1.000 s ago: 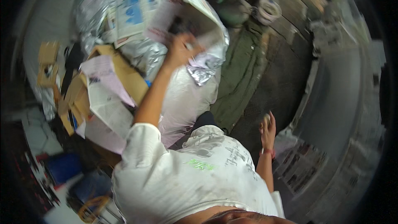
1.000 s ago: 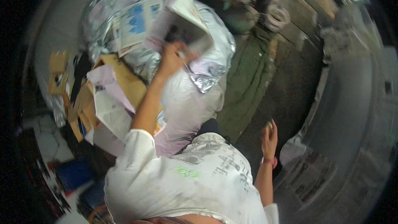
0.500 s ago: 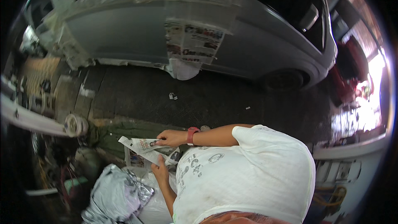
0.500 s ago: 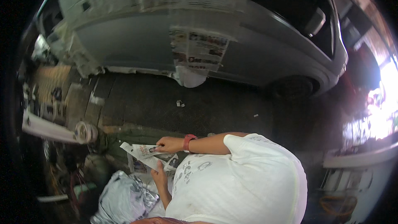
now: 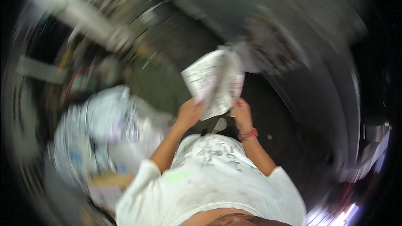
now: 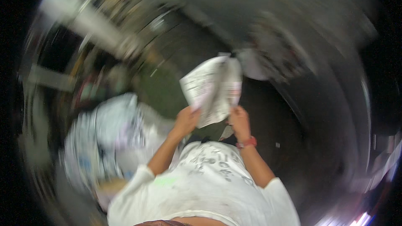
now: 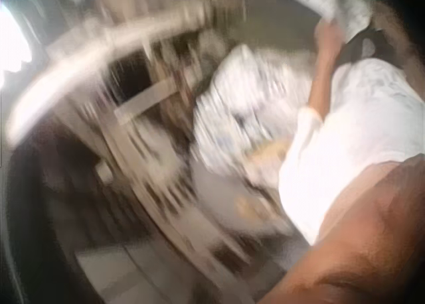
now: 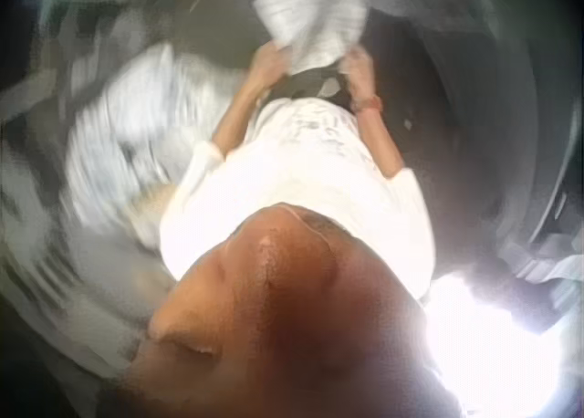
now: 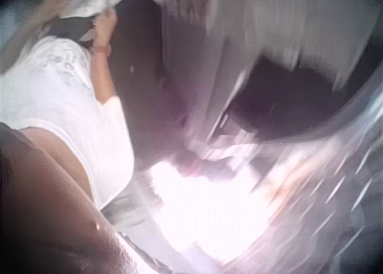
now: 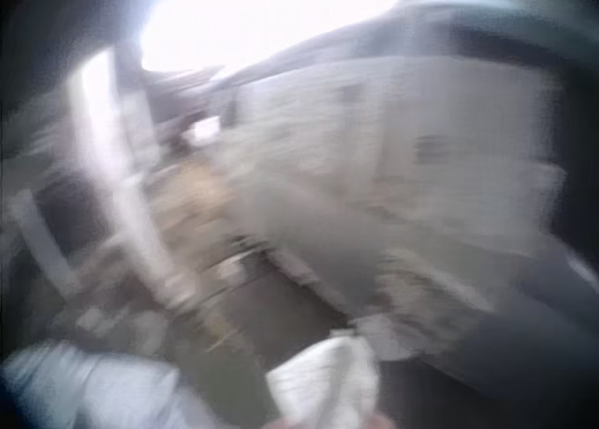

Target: The person retrieves newspapers from a pile and tapes them onto a car bumper to cover it. They smooth the paper and apply tape to secure it in place.

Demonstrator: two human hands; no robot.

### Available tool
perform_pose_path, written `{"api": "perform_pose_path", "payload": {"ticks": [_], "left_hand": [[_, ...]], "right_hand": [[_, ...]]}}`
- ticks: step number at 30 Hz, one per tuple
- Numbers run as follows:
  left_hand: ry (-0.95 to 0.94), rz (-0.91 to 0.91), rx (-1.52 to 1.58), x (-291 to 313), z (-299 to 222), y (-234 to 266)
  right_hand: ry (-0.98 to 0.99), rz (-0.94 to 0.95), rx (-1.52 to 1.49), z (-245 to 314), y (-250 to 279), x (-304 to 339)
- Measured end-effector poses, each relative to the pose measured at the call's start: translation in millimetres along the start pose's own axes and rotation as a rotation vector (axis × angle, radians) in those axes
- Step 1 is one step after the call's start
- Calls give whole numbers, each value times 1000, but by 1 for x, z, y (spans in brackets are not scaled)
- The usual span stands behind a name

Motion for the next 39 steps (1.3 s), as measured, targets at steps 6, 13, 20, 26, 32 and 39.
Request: {"api": "perform_pose_path", "payload": {"ticks": [6, 13, 20, 26, 32, 39], "left_hand": [[164, 33, 85, 52, -35, -18], [603, -309, 372, 126, 55, -2], [871, -1525, -10, 353, 147, 179], [1154, -2276, -1268, 571, 94, 278], [1377, -1512, -1308, 647, 203, 205], [1586, -989, -106, 661, 295, 96]], "right_hand": [[-123, 504, -15, -11, -26, -29], [-240, 999, 323, 7, -142, 11], [-246, 1017, 352, -31, -235, 61], [-313, 985, 453, -84, -264, 89], [-338, 944, 539, -125, -299, 102], [-375, 863, 615, -154, -313, 98]]}}
Point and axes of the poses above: each hand's wrist, its own x-axis away from the middle knuckle, its own y-axis out of the back of the hand, z = x × y, the point moved 1 cm from there along -x, towards the middle knuckle, and after that the axes turned 14 degrees about -x, right-handed, at the moved point
